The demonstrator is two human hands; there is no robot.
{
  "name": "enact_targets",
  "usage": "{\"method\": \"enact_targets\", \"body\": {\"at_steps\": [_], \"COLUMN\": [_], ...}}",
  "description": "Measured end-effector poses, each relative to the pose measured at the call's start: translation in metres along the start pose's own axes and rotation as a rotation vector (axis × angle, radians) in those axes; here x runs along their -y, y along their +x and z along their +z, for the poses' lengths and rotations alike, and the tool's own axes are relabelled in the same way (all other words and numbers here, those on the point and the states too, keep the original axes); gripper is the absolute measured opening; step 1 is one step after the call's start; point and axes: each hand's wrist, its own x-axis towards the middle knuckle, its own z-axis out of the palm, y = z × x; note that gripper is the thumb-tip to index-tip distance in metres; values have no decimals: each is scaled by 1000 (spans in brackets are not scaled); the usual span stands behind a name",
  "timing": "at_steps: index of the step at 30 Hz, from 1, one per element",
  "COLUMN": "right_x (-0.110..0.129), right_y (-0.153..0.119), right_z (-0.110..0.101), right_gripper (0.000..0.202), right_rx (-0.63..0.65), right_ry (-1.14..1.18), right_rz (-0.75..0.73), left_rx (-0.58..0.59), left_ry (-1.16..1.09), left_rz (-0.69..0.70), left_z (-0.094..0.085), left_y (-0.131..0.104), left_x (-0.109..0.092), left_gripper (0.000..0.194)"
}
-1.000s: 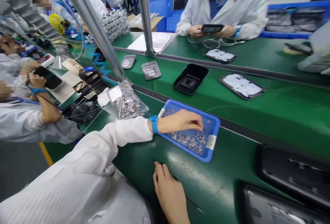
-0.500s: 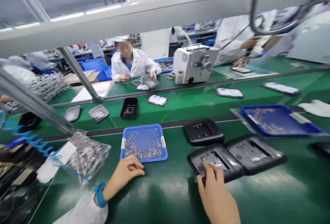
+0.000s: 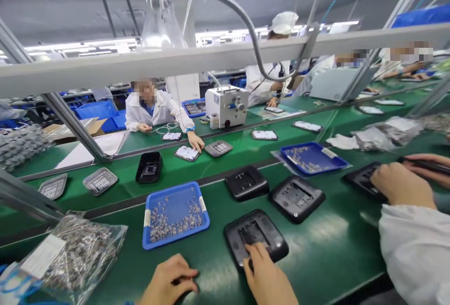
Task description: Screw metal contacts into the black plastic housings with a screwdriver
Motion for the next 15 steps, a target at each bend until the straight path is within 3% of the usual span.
{"method": "enact_targets", "body": {"at_steps": [3,6,9,15], "right_x": [42,82,101,97], "right_y": [-27,-42,-45,-43], "right_z": [1,10,22,22], "right_gripper": [41,48,48,26], "right_rx": [296,455,392,81], "right_ry": [314,379,258,169], "right_rz": [-287,-446,-469,-601], "left_rx": [16,2,13,10], "left_ry": [-8,-155,-349,-620], "left_rz": [116,-1,-247,-544], "left_z": [17,6,-9,-19], "left_y": [-34,-40,-36,-26], "left_x": [1,0,-1,-15], "left_gripper": [39,41,41,43]}}
